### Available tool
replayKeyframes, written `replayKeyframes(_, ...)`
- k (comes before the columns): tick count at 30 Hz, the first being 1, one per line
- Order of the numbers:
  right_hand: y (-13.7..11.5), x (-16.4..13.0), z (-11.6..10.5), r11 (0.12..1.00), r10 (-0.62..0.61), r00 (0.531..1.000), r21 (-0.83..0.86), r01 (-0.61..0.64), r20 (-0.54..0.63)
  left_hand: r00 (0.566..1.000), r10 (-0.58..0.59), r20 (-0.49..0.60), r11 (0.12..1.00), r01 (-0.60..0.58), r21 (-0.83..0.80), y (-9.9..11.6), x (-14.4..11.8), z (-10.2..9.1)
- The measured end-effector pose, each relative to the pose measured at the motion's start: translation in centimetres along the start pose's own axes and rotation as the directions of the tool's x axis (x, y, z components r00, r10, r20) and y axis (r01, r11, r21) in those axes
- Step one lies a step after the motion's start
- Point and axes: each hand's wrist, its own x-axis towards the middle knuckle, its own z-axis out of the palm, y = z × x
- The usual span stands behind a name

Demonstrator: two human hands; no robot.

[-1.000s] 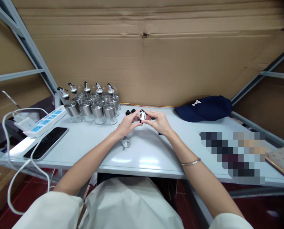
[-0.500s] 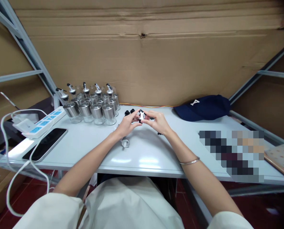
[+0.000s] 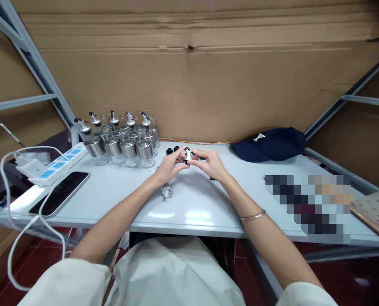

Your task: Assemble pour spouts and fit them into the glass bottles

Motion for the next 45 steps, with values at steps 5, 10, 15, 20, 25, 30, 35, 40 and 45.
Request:
replayKeyframes(5,0.0,0.2,0.5,0.993,0.005,0.997,0.116,0.003,-0.074,1.0,-0.014,-0.026,0.998,0.012,-0.067,0.3,0.3,-0.3)
replayKeyframes(10,-0.2,0.2,0.5,0.985,0.006,0.996,0.171,0.01,-0.091,0.995,-0.037,-0.091,0.995,0.028,-0.1,0.3,0.5,-0.3)
replayKeyframes(15,-0.1,0.2,0.5,0.98,0.054,0.99,0.197,-0.028,-0.13,0.997,-0.035,-0.071,0.995,0.028,-0.098,0.3,0.3,-0.3)
replayKeyframes(20,0.2,0.2,0.4,0.965,0.13,0.986,0.243,-0.101,-0.108,0.998,-0.023,-0.051,0.996,0.018,-0.091,0.3,0.3,-0.4)
replayKeyframes(25,0.2,0.2,0.4,0.95,0.151,0.985,0.287,-0.121,-0.088,0.997,-0.05,-0.062,0.995,0.044,-0.094,0.4,0.2,-0.3)
replayKeyframes(30,0.0,0.3,0.6,0.903,0.232,0.971,0.385,-0.19,-0.064,0.991,-0.012,-0.132,0.993,-0.004,-0.119,1.2,0.2,0.1)
replayKeyframes(35,-0.3,0.3,0.5,0.904,0.248,0.966,0.375,-0.203,-0.076,0.985,-0.039,-0.169,0.986,0.011,-0.165,1.3,0.4,0.1)
replayKeyframes(40,-0.5,0.3,0.5,0.875,0.26,0.966,0.423,-0.235,0.0,0.977,-0.067,-0.204,0.99,0.039,-0.136,0.8,0.5,0.1)
replayKeyframes(45,-0.5,0.3,0.8,0.815,0.275,0.959,0.514,-0.268,0.065,0.974,-0.067,-0.218,0.996,0.051,-0.077,1.3,0.3,-0.1)
